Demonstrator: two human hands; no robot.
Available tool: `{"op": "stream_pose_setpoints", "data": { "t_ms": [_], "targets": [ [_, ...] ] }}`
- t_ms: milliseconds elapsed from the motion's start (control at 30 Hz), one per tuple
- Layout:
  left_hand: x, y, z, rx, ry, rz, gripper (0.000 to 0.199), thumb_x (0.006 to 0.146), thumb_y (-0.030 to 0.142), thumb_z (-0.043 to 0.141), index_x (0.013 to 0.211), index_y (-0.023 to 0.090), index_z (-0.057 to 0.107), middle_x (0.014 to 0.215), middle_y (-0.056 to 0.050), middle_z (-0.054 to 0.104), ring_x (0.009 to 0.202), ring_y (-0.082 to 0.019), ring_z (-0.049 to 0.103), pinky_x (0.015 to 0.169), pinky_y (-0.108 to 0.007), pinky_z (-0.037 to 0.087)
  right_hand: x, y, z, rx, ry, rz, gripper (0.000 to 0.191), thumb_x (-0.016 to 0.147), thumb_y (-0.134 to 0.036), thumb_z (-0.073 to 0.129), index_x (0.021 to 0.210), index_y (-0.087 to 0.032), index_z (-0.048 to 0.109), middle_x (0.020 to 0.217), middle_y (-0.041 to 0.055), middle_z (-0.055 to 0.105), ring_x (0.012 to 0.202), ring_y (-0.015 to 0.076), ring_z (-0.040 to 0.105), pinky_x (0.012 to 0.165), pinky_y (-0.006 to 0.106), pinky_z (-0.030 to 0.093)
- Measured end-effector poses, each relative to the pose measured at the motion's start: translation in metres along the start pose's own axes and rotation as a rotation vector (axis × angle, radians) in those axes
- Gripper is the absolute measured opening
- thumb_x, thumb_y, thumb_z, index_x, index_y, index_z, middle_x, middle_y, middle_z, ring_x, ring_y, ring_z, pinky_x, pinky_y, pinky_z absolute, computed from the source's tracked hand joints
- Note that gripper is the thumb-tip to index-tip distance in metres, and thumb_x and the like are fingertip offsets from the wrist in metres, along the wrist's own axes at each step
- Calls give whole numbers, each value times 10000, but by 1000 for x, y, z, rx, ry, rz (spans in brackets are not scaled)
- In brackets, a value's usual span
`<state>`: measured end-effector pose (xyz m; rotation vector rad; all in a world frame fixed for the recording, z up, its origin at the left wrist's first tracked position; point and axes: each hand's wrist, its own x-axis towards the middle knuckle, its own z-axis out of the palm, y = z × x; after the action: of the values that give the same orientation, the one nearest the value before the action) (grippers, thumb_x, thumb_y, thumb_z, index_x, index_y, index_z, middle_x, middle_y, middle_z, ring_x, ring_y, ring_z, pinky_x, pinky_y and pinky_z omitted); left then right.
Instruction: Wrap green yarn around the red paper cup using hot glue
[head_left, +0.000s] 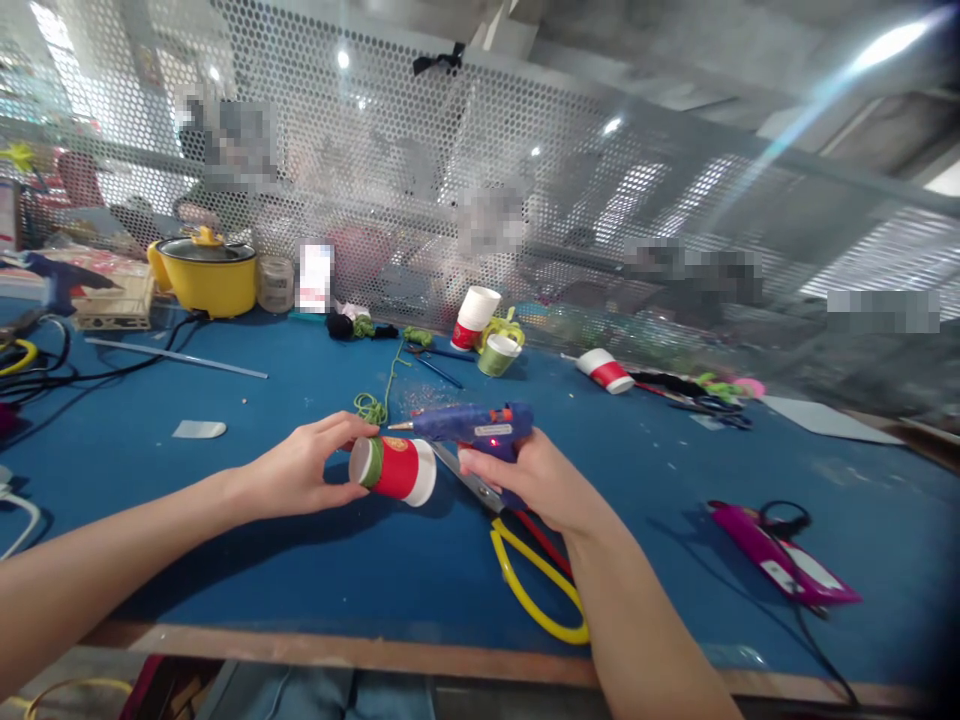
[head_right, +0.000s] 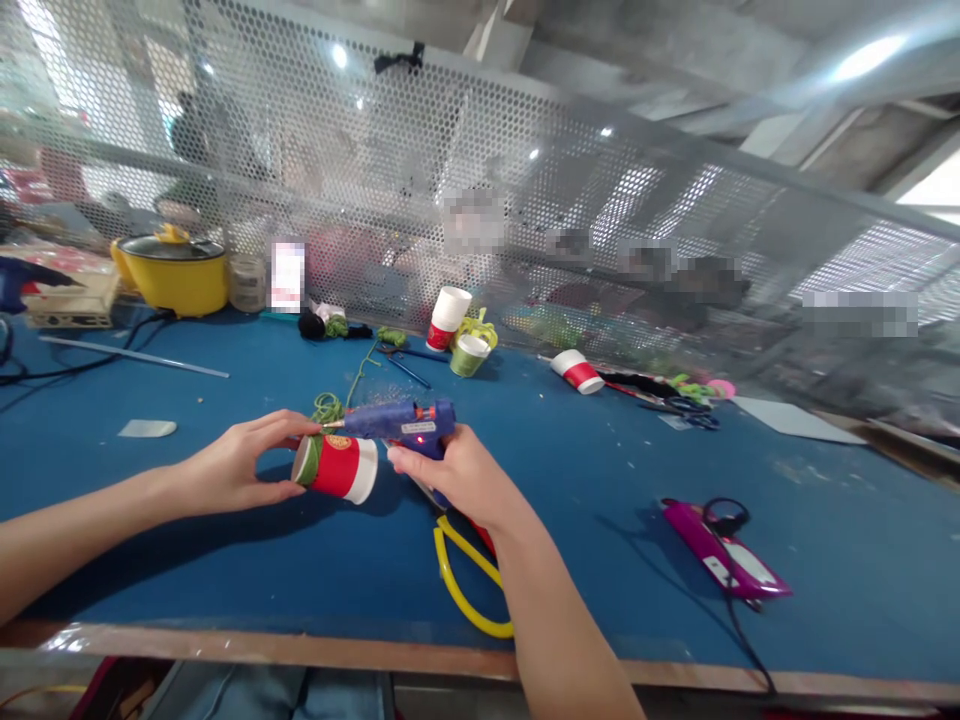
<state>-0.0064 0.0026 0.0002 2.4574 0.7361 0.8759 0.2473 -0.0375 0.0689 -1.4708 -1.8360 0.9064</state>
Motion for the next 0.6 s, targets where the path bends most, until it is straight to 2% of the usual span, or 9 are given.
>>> {"op": "stream_pose_setpoints", "data": {
  "t_ms": [300, 600],
  "targets": [
    [-1, -3, 2, 1, 31, 20, 480, 747, 245, 632, 1189, 175, 458, 1131, -111, 543, 992, -214, 575, 838, -327, 515, -1, 2, 2, -137, -27, -19, 288, 739, -385, 590, 904, -163, 670, 852, 44, 697, 786, 213, 615, 735, 327, 483],
    [0, -3, 1, -2, 19, 12, 472, 743, 223, 630, 1178, 162, 460, 1126, -117, 543, 951, -204, 597, 829, -324, 522, -1, 4, 2, -175, -48, -43, 309, 758, -395, 573, 942, -163, 662, 865, 43, 696, 801, 219, 616, 736, 327, 484]
  ]
}}
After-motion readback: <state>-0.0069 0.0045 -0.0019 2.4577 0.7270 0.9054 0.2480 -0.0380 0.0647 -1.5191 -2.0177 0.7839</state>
